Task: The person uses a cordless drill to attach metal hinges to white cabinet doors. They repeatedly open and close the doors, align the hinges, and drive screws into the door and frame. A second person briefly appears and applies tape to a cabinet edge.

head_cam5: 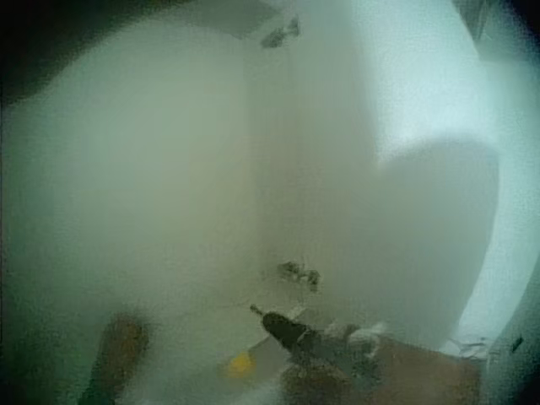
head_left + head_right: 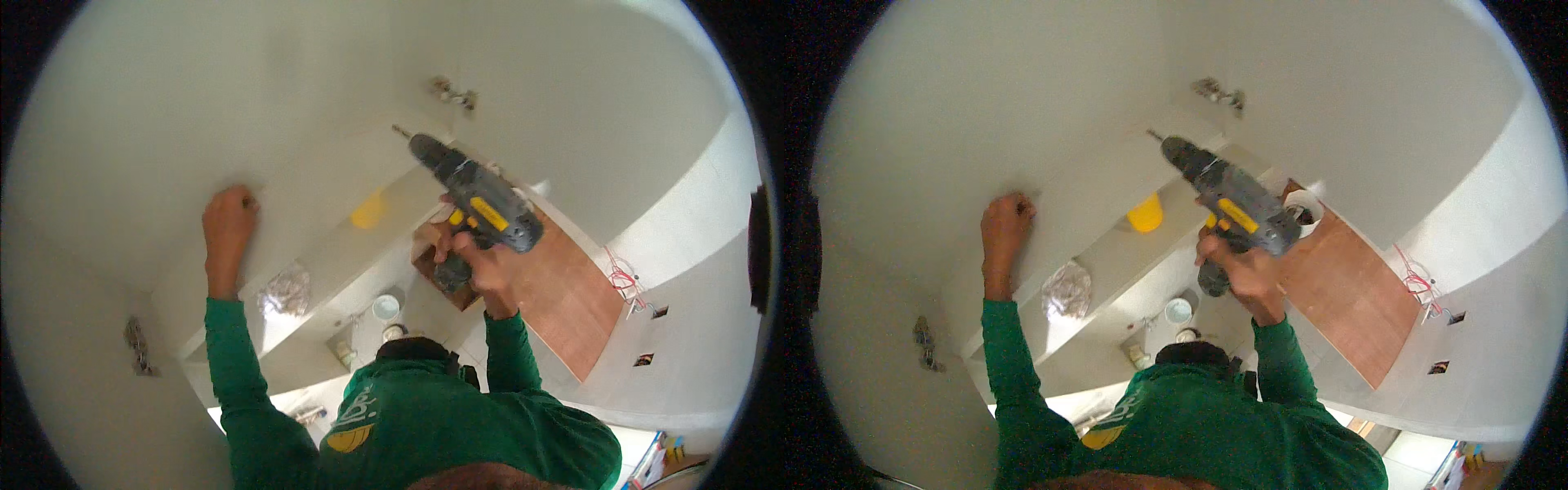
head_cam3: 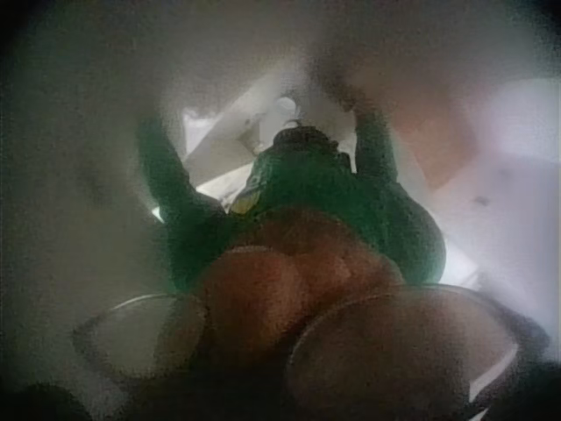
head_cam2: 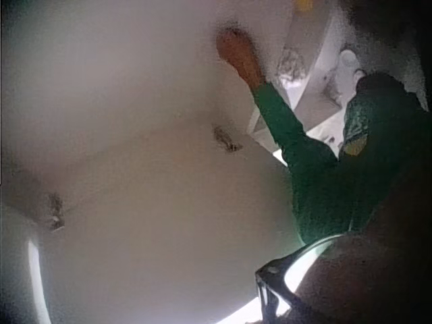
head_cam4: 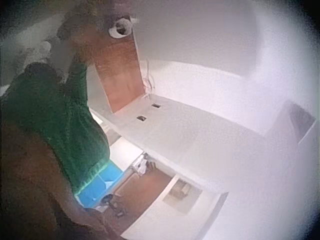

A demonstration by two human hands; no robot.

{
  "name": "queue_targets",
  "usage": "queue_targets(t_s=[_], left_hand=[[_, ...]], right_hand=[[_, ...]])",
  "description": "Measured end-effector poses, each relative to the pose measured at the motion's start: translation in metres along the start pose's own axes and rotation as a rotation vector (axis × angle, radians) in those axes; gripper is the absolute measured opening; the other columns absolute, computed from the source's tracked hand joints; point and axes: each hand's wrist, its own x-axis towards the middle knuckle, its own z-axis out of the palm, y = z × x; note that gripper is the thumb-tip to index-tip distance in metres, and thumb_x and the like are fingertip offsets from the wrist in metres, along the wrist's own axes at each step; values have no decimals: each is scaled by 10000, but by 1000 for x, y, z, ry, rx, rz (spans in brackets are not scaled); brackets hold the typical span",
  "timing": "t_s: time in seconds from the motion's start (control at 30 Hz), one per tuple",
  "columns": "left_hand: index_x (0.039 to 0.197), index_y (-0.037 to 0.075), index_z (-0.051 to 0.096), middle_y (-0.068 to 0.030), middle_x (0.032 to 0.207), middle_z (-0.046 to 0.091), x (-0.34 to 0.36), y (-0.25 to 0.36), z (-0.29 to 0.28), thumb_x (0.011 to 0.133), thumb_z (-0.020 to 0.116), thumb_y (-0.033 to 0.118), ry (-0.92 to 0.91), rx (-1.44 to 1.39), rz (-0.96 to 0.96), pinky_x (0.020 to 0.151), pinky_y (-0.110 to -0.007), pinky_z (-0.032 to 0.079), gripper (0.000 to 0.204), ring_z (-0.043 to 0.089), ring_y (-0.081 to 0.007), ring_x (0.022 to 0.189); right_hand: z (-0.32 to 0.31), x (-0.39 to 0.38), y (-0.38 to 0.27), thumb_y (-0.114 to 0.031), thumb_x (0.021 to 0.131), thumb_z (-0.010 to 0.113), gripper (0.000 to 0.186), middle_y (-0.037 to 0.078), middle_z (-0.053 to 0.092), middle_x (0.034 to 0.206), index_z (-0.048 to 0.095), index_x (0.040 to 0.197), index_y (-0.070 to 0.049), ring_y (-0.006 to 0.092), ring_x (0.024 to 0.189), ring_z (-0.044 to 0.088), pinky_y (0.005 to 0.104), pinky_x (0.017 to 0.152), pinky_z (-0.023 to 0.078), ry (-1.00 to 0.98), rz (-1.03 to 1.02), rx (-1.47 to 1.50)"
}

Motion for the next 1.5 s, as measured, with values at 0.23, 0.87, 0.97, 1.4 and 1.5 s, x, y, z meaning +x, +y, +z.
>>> queue_targets(t_s=[0.23,0.87,0.97,1.4,1.5], left_hand=[[1027,27,754,-60,871,709,30,80,-12,992,696,96,-7,-1140,-148,741,-349,566,97,661,-169,784],[1148,-5,747,-142,1034,790,84,221,-26,982,744,93,-407,-1778,288,889,-353,628,193,780,-233,959],[1145,-4,757,-143,1014,789,90,218,-25,990,740,99,-472,-1752,400,864,-359,635,187,782,-225,925],[1142,-2,766,-128,977,786,103,216,-34,1033,674,77,-382,-1301,669,829,-356,657,163,769,-189,890],[1148,3,767,-123,967,784,107,217,-35,1043,665,101,-342,-1177,726,807,-350,656,176,766,-187,878]], right_hand=[[-5,-2,-25,-120,996,738,255,53,657,813,610,1201,-38,187,746,679,354,702,581,79,77,41],[-22,-31,-58,-219,979,789,233,45,703,865,676,1099,-53,167,783,701,341,713,595,287,-60,-455],[-16,-34,-66,-219,989,777,225,46,697,827,672,1090,-47,170,763,699,349,698,591,300,-45,-497],[-18,-38,-81,-247,969,801,231,31,699,793,698,1031,-50,157,731,692,337,673,578,373,63,-603],[-8,-37,-111,-283,958,815,257,22,702,791,704,1027,-62,150,724,687,326,677,576,344,67,-736]])
